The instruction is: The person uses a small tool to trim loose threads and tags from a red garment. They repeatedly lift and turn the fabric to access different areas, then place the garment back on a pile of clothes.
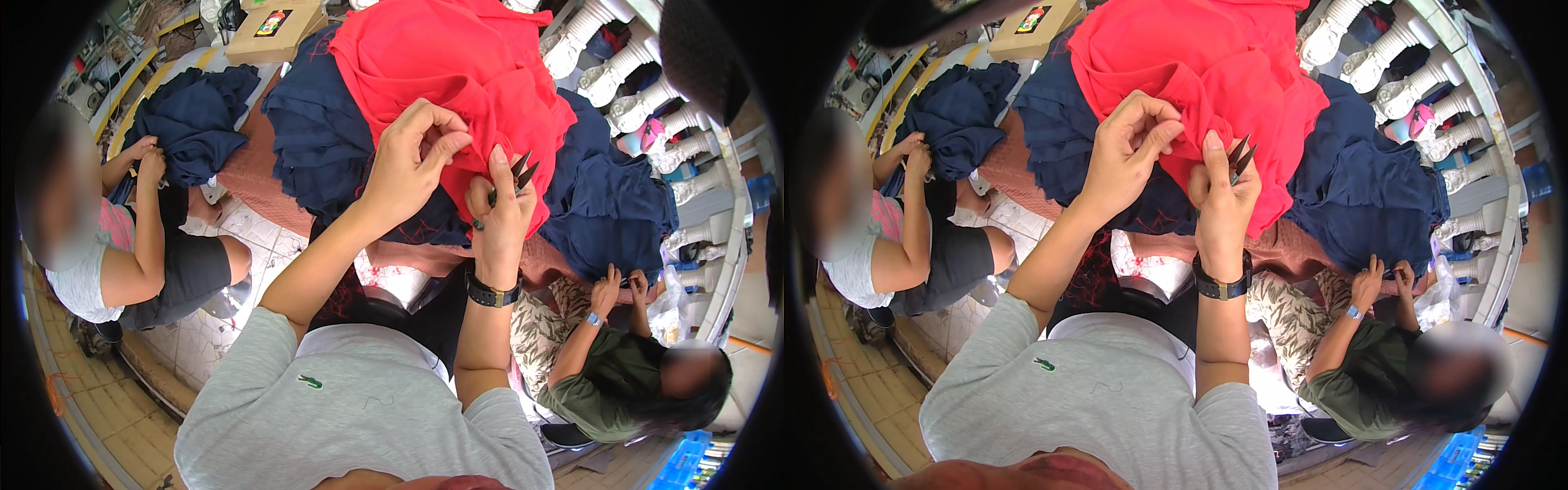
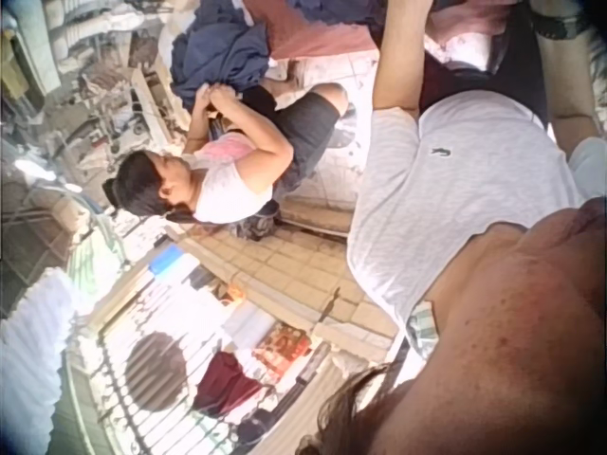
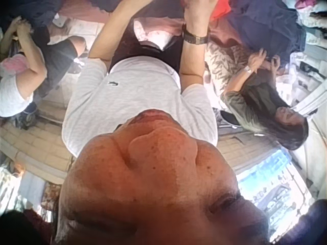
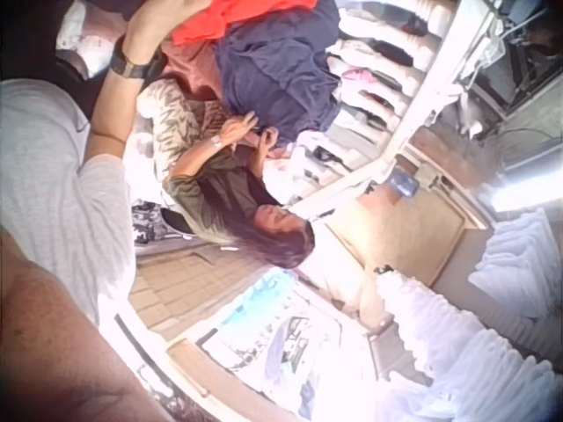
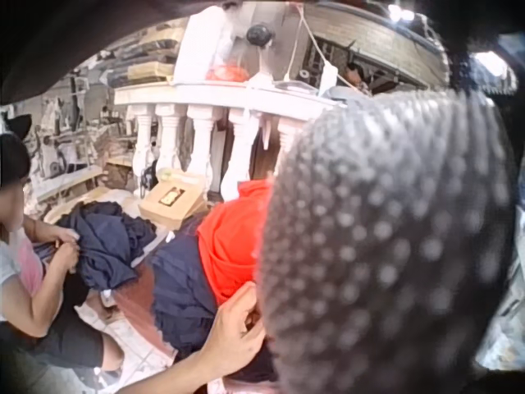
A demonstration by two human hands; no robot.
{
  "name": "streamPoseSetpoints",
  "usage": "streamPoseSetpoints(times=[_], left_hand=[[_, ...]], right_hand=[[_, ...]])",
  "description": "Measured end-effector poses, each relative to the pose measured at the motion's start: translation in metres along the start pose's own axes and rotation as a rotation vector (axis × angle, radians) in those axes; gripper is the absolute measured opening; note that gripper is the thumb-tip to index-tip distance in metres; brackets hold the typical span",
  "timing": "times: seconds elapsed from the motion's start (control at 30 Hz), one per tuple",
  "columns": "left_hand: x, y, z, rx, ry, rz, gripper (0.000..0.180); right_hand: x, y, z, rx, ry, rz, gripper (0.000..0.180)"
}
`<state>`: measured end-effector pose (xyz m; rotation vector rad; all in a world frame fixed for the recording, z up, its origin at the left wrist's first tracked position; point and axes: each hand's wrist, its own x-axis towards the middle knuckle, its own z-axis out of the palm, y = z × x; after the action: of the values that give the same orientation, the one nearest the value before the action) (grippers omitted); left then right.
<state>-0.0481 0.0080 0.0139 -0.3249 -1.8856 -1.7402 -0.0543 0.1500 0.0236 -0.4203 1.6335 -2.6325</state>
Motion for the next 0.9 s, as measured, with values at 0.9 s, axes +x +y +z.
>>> streamPoseSetpoints(times=[0.9], left_hand=[[-0.011, 0.006, -0.005, -0.132, -0.083, -0.105, 0.018]], right_hand=[[-0.02, 0.008, 0.022, -0.182, -0.094, 0.114, 0.046]])
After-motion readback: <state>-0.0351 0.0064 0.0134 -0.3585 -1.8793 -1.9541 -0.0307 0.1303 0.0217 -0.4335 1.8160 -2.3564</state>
